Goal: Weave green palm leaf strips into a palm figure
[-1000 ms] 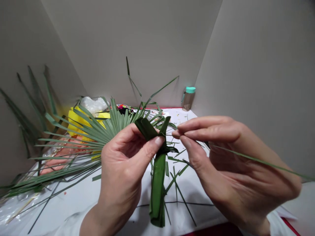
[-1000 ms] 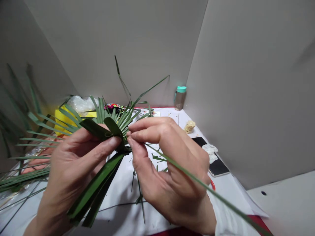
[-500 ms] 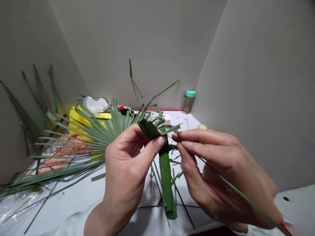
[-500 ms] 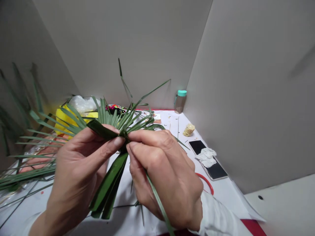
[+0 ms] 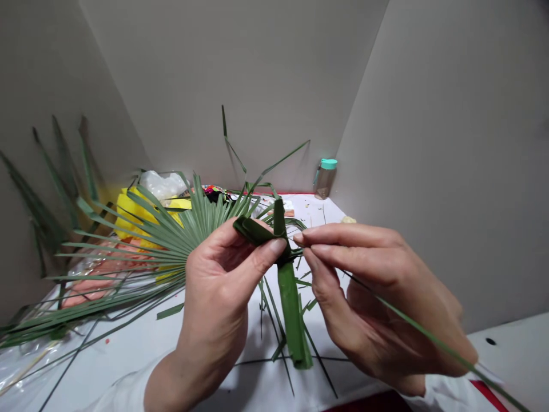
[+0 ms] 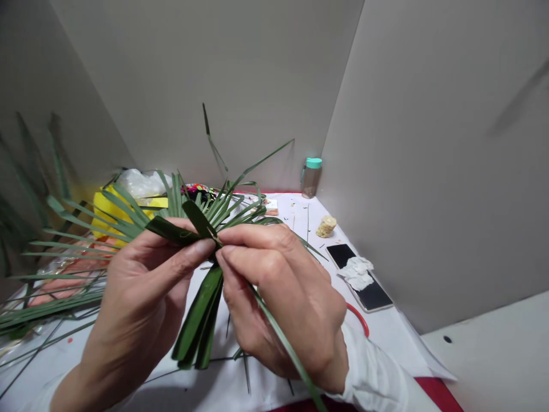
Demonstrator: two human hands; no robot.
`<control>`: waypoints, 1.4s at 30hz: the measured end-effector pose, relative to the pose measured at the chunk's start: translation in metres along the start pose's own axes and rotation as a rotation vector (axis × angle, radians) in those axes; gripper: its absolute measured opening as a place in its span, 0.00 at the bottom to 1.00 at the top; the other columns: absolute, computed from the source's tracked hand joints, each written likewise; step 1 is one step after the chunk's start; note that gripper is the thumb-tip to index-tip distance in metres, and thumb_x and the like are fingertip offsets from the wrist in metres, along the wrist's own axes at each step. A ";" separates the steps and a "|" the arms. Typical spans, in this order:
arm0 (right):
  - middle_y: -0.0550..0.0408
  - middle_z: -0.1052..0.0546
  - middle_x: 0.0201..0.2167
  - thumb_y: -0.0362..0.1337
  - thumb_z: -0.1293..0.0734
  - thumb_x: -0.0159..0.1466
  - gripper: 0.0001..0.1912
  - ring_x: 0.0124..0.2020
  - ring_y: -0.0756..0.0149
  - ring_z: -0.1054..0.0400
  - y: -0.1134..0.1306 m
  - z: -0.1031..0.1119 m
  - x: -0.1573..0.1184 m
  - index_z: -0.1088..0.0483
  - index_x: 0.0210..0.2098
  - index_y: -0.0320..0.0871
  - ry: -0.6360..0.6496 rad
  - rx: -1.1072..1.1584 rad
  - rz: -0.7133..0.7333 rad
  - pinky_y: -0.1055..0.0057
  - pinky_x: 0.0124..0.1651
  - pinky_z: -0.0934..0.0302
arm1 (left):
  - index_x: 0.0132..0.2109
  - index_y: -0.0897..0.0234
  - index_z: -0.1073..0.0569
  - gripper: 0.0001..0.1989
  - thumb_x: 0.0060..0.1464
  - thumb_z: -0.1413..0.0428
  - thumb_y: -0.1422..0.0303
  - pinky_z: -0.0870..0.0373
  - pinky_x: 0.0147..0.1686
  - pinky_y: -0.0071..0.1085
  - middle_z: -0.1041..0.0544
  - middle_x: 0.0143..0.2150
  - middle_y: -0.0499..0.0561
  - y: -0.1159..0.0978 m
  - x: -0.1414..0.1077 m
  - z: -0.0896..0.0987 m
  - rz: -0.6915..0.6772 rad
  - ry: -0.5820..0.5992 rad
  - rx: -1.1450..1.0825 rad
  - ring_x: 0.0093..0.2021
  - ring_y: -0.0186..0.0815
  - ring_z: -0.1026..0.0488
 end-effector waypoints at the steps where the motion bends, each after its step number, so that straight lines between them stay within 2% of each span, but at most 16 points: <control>1: 0.46 0.14 0.39 0.30 0.29 0.66 0.04 0.38 0.58 0.18 0.001 0.003 -0.001 0.21 0.37 0.43 -0.044 -0.021 -0.001 0.68 0.43 0.19 | 0.39 0.56 0.16 0.09 0.55 0.33 0.76 0.25 0.49 0.18 0.15 0.40 0.41 0.000 0.000 -0.001 0.012 0.000 0.004 0.43 0.28 0.21; 5: 0.46 0.15 0.38 0.31 0.30 0.66 0.05 0.38 0.56 0.19 0.006 0.000 -0.003 0.20 0.36 0.43 -0.035 -0.053 0.022 0.66 0.43 0.19 | 0.41 0.55 0.16 0.10 0.55 0.34 0.77 0.25 0.49 0.19 0.15 0.41 0.42 0.000 -0.001 -0.002 0.043 0.000 -0.006 0.45 0.30 0.20; 7: 0.45 0.15 0.37 0.28 0.31 0.66 0.07 0.38 0.57 0.19 0.004 0.002 -0.002 0.20 0.35 0.42 -0.095 -0.015 -0.033 0.66 0.44 0.19 | 0.40 0.56 0.16 0.10 0.55 0.34 0.77 0.24 0.48 0.21 0.15 0.41 0.43 0.001 0.000 -0.004 0.059 0.008 -0.014 0.45 0.32 0.19; 12: 0.54 0.17 0.38 0.25 0.30 0.65 0.09 0.38 0.64 0.20 0.001 0.007 -0.002 0.25 0.37 0.47 -0.186 0.103 -0.107 0.66 0.45 0.22 | 0.40 0.58 0.16 0.08 0.54 0.34 0.76 0.23 0.52 0.30 0.15 0.41 0.46 0.006 -0.001 -0.007 0.127 0.033 -0.049 0.48 0.38 0.19; 16: 0.57 0.18 0.39 0.25 0.30 0.65 0.09 0.42 0.68 0.20 -0.002 0.010 -0.004 0.27 0.38 0.46 -0.210 0.143 -0.140 0.69 0.49 0.24 | 0.39 0.57 0.16 0.06 0.55 0.33 0.74 0.23 0.53 0.30 0.15 0.40 0.45 0.006 -0.003 -0.009 0.126 0.044 -0.067 0.45 0.36 0.19; 19: 0.54 0.17 0.38 0.25 0.30 0.64 0.07 0.41 0.68 0.20 0.001 0.012 -0.003 0.24 0.36 0.43 -0.206 0.103 -0.111 0.74 0.49 0.24 | 0.37 0.57 0.16 0.06 0.54 0.33 0.74 0.23 0.50 0.27 0.16 0.39 0.45 0.004 -0.002 -0.006 0.098 0.021 -0.044 0.43 0.34 0.20; 24: 0.48 0.14 0.38 0.29 0.32 0.67 0.08 0.35 0.62 0.19 0.004 0.004 0.002 0.20 0.35 0.42 -0.058 0.001 -0.045 0.69 0.45 0.20 | 0.35 0.55 0.16 0.08 0.53 0.32 0.75 0.26 0.47 0.21 0.17 0.36 0.42 -0.001 0.000 -0.003 0.016 0.000 -0.008 0.40 0.29 0.22; 28: 0.44 0.14 0.38 0.32 0.30 0.68 0.07 0.38 0.59 0.18 0.007 0.004 0.001 0.19 0.36 0.39 -0.026 -0.060 0.058 0.69 0.45 0.20 | 0.37 0.53 0.16 0.10 0.56 0.34 0.77 0.26 0.48 0.20 0.16 0.39 0.40 -0.002 -0.001 -0.004 0.027 0.024 -0.050 0.43 0.28 0.21; 33: 0.45 0.14 0.43 0.32 0.31 0.68 0.06 0.37 0.59 0.17 0.003 0.001 0.001 0.20 0.39 0.42 0.107 -0.001 0.091 0.66 0.41 0.19 | 0.38 0.54 0.15 0.08 0.56 0.33 0.75 0.25 0.48 0.22 0.16 0.39 0.43 -0.002 -0.002 -0.003 0.034 0.024 -0.034 0.43 0.31 0.21; 38: 0.48 0.14 0.42 0.35 0.32 0.70 0.06 0.39 0.59 0.18 0.007 0.004 0.000 0.21 0.39 0.44 0.076 -0.055 0.068 0.67 0.43 0.20 | 0.38 0.55 0.16 0.08 0.55 0.33 0.76 0.26 0.49 0.22 0.17 0.39 0.43 -0.002 -0.002 -0.005 0.030 0.035 -0.013 0.43 0.31 0.22; 42: 0.56 0.15 0.42 0.33 0.30 0.68 0.02 0.40 0.65 0.20 0.004 0.006 -0.007 0.24 0.40 0.47 -0.082 -0.027 -0.022 0.69 0.47 0.22 | 0.35 0.54 0.16 0.08 0.54 0.32 0.75 0.27 0.45 0.19 0.19 0.35 0.41 -0.002 -0.002 -0.002 0.004 0.011 0.009 0.39 0.28 0.25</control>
Point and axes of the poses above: each hand's wrist, its own x-axis towards the middle knuckle, its own z-axis out of the back of the hand, y = z × x, the point moved 8 cm from there along x, towards the middle knuckle
